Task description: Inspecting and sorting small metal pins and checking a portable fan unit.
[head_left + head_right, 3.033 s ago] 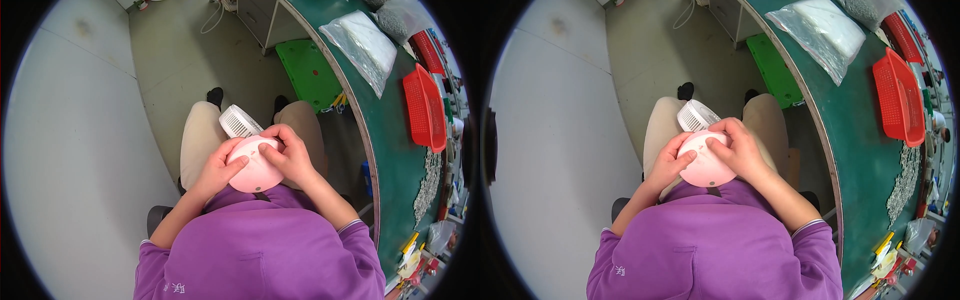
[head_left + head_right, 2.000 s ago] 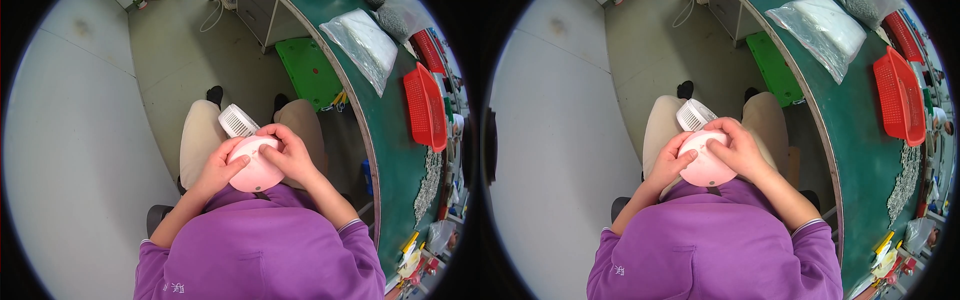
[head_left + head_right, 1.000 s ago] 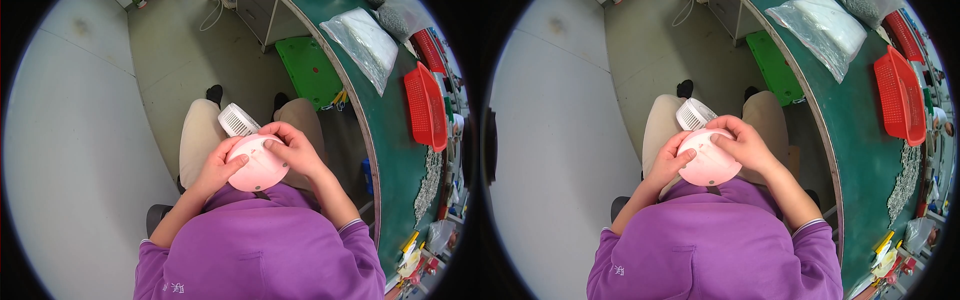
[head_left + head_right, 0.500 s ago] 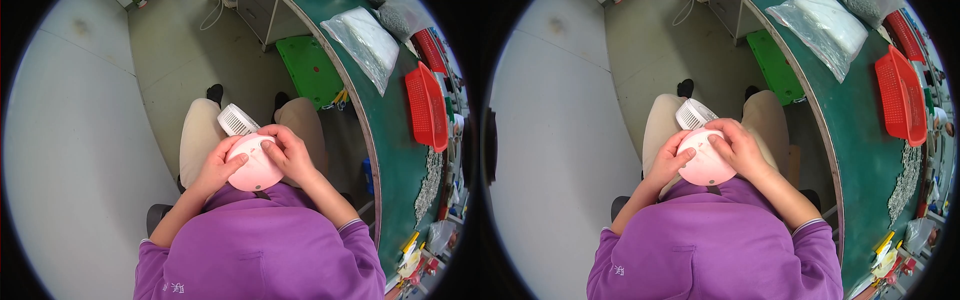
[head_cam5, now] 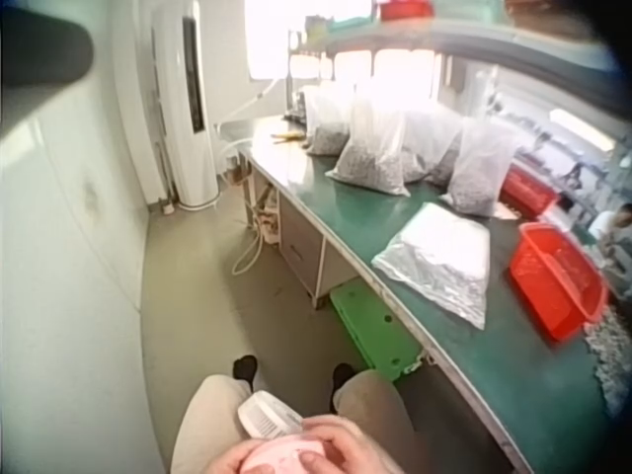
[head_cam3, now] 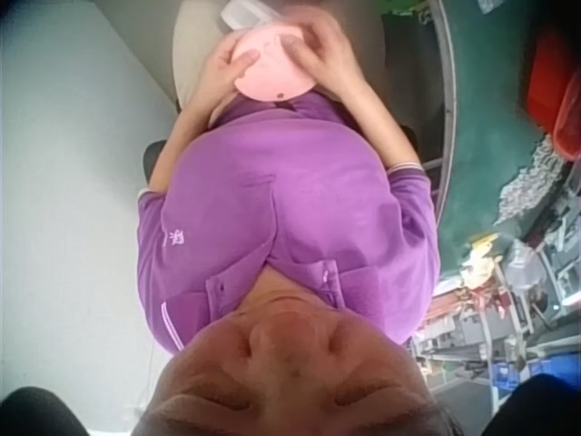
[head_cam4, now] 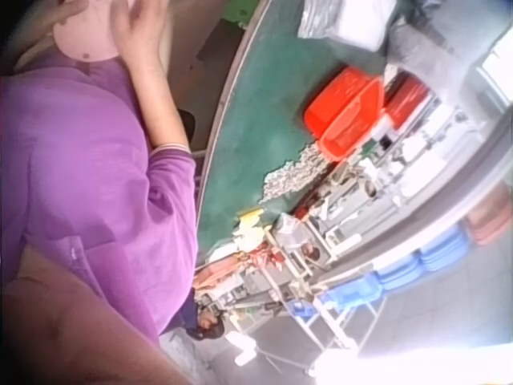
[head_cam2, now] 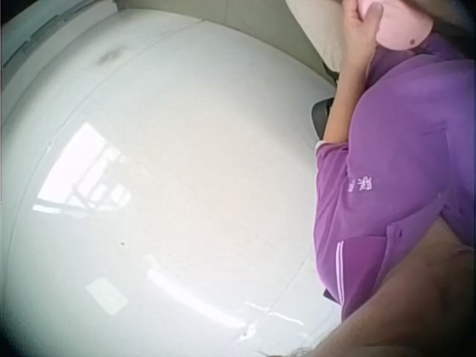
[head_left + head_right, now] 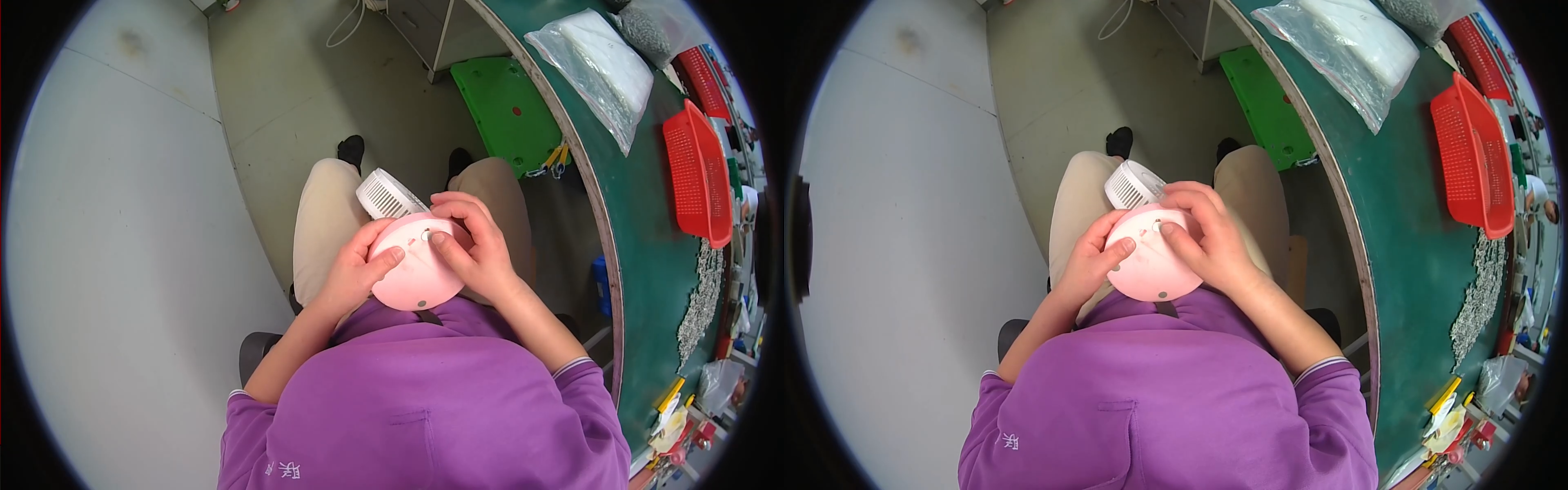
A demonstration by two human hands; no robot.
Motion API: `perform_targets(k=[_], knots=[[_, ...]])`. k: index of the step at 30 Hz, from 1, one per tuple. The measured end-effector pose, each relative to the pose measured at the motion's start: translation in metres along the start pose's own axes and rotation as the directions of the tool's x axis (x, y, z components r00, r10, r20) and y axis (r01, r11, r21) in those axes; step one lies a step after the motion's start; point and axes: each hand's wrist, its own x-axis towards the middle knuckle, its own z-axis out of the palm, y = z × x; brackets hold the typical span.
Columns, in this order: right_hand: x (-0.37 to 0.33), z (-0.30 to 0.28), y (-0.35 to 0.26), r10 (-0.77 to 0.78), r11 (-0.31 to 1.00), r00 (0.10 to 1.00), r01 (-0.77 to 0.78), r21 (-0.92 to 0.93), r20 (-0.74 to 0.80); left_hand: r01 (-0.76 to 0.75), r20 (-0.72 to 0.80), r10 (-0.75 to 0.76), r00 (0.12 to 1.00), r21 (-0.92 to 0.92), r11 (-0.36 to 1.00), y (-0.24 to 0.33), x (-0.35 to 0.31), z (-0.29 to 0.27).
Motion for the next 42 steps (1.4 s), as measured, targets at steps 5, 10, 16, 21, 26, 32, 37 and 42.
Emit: perform_targets(k=[5,10,16,21,26,32,37,42], knots=[[-0.006,0.001,0.005,-0.093,0.996,0.996,0.093,-0.009,-0.017,-0.020,-0.034,0.019,0.999,-0.040,0.999,-0.008,0.002,-0.003],[0.004,0.001,-0.003,-0.273,0.906,0.961,0.244,-0.346,-0.037,-0.030,0.001,0.030,1.000,-0.032,0.999,-0.005,0.002,-0.002],[0.011,0.004,-0.003,-0.294,0.903,0.953,0.254,-0.345,-0.067,-0.040,-0.018,0.039,0.999,-0.054,0.998,-0.007,0.003,-0.002],[0.007,0.006,-0.006,0.065,0.996,0.996,-0.069,-0.056,-0.064,-0.024,-0.015,0.024,1.000,-0.046,0.999,-0.005,0.002,-0.001],[0.010,0.007,-0.005,0.084,0.996,0.994,-0.086,-0.035,-0.067,-0.032,-0.009,0.031,0.999,-0.047,0.998,-0.005,0.001,-0.002],[0.009,0.010,0.001,0.249,0.956,0.967,-0.236,0.175,-0.053,-0.034,-0.007,0.034,0.999,-0.032,0.999,-0.007,0.002,-0.002],[0.008,0.007,0.006,0.129,0.983,0.992,-0.129,0.129,0.005,-0.036,0.010,0.036,0.999,-0.059,0.998,-0.006,0.003,-0.002],[0.011,0.008,-0.004,0.186,0.978,0.982,-0.184,0.100,-0.008,-0.040,0.001,0.040,0.999,-0.043,0.998,-0.005,0.001,-0.001]])
